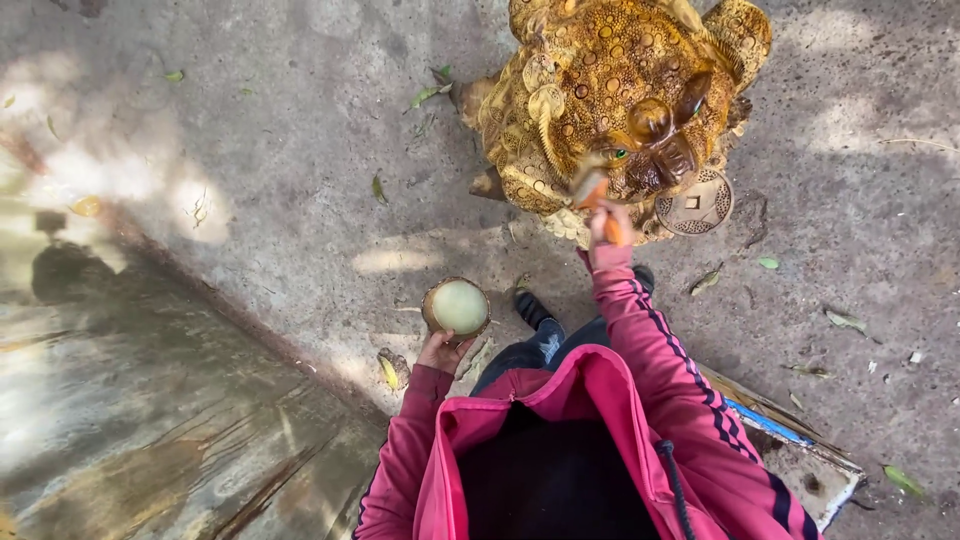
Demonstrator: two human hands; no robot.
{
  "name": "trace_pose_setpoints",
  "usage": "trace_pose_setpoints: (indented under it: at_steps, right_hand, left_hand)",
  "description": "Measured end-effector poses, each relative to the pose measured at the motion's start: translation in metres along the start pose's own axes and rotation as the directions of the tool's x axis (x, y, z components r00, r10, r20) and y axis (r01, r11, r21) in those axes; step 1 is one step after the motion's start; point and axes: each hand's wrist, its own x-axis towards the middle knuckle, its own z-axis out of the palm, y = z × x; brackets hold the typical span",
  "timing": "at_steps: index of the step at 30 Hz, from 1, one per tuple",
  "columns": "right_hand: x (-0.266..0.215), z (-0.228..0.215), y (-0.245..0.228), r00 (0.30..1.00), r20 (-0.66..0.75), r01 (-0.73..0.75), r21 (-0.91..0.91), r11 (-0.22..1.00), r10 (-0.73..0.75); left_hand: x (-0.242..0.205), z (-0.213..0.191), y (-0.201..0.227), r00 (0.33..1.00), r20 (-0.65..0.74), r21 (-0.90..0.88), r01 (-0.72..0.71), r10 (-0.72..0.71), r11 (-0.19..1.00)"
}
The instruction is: Applying a liquid finish or stain to a large, intricately carved wooden toad sculpture using a paintbrush.
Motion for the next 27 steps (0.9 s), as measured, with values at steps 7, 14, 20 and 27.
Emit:
trace_pose_setpoints:
  at_steps: [7,14,20,27]
  right_hand:
    - [0.006,0.015,0.002,0.995,-0.017,0.094,-0.124,0.988,-0.096]
    - [0.008,0.017,0.022,0.979,-0.172,0.078,-0.176,0.981,-0.108]
    - [0.007,0.001,-0.006,0.998,-0.034,0.05,-0.221,0.974,-0.059]
    - [0.009,0.018,-0.01,0.997,0.028,0.071,-0.298,0.952,-0.066]
  left_hand:
    - [0.008,-0.015,0.003,1.0,-0.017,-0.021,0.002,-0.002,1.0]
    - [0.007,-0.018,0.009,1.0,-0.011,-0.025,-0.006,0.006,1.0]
    - [-0.006,0.001,0.025,0.999,-0.041,0.01,-0.007,0.007,1.0]
    - [0.007,-0.013,0.023,1.0,-0.002,-0.022,-0.01,0.009,1.0]
